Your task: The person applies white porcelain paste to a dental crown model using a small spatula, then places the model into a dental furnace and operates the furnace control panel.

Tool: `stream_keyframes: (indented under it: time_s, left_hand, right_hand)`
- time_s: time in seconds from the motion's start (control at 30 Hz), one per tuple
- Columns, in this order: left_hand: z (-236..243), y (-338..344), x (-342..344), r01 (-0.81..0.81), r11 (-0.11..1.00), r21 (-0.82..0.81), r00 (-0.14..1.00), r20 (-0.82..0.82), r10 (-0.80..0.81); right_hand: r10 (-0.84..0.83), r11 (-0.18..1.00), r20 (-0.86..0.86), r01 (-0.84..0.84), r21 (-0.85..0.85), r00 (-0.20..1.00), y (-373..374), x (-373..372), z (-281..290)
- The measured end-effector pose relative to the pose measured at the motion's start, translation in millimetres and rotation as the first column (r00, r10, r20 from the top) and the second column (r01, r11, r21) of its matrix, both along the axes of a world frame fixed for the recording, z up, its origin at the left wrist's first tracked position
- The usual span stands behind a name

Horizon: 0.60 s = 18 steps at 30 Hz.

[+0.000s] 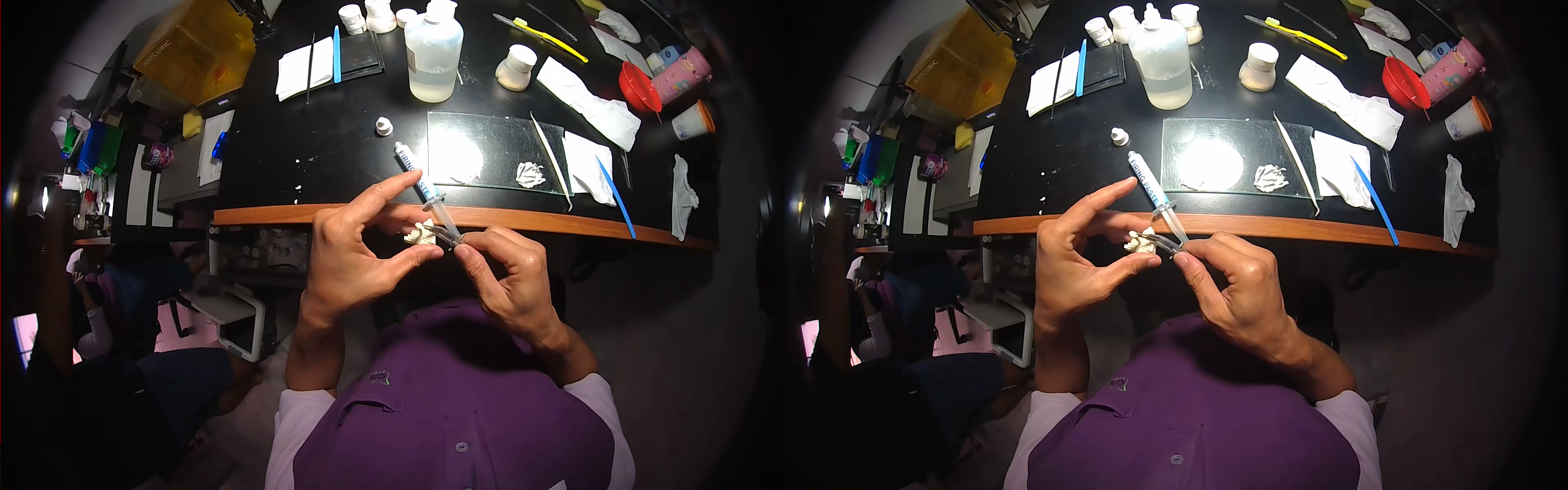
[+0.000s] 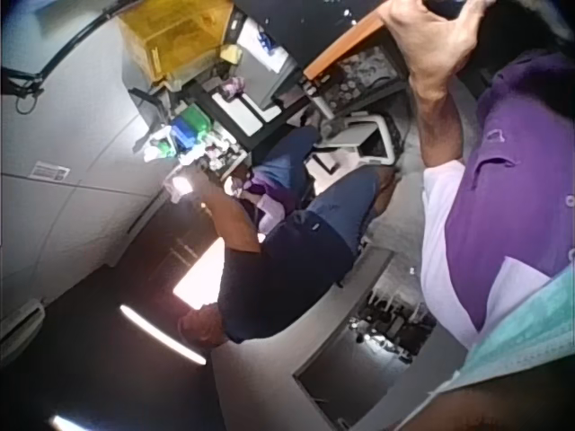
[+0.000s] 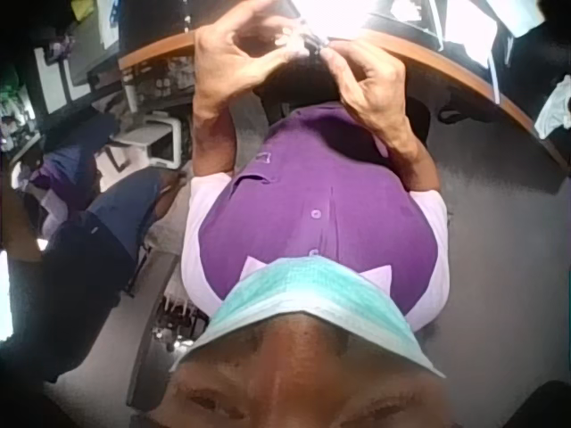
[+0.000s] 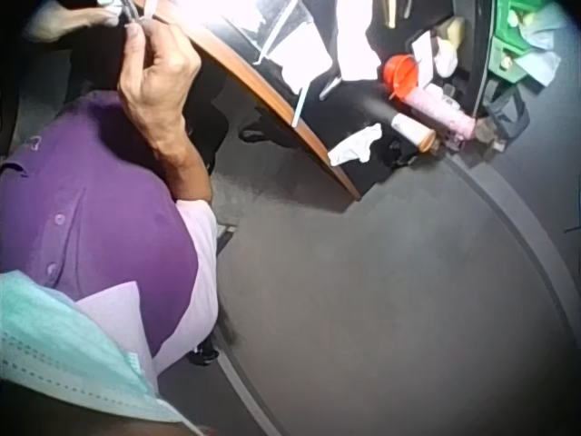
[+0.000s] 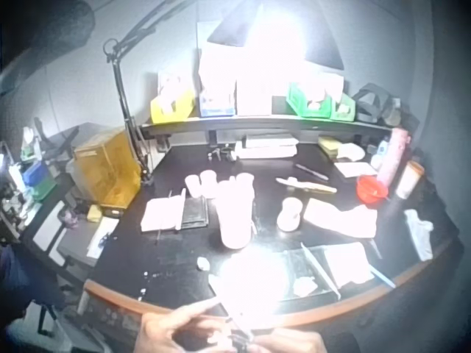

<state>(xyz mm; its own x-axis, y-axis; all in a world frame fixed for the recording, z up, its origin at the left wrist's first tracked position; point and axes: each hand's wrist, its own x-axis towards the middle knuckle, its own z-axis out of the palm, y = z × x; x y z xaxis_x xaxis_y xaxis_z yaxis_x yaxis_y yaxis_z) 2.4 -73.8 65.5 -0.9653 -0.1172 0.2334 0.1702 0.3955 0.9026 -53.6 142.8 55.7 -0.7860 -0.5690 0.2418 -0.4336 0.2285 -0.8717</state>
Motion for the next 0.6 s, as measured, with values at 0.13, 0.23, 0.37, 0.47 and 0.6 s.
stream_keyframes:
  time_s: [0.13, 0.23, 0.37, 0.47, 0.6]
  left_hand:
    - [0, -1, 1, -0.010, 1.000, -0.002, 1.000, -0.008, 0.010]
    - [-2, -1, 1, -0.013, 1.000, -0.005, 1.000, -0.016, 0.013]
    - [-6, 0, 2, -0.013, 0.999, 0.037, 1.000, -0.027, 0.014]
    - [-7, 2, 3, -0.020, 0.997, 0.077, 0.999, -0.037, 0.023]
    - [-8, 5, 3, -0.031, 0.998, 0.048, 0.996, -0.084, 0.035]
  right_hand:
    - [-0.001, 1.000, -0.023, 0.001, 0.015, 1.000, 1, -1, 0]
    - [-0.004, 0.999, -0.056, 0.006, 0.043, 0.998, 1, -1, 1]
    - [-0.025, 0.995, -0.081, 0.033, 0.093, 0.996, 0, 1, 10]
    - [-0.066, 0.996, -0.134, 0.074, 0.058, 0.989, -1, 3, 9]
    - [-0.106, 0.994, -0.225, 0.107, -0.009, 0.969, -1, 1, 4]
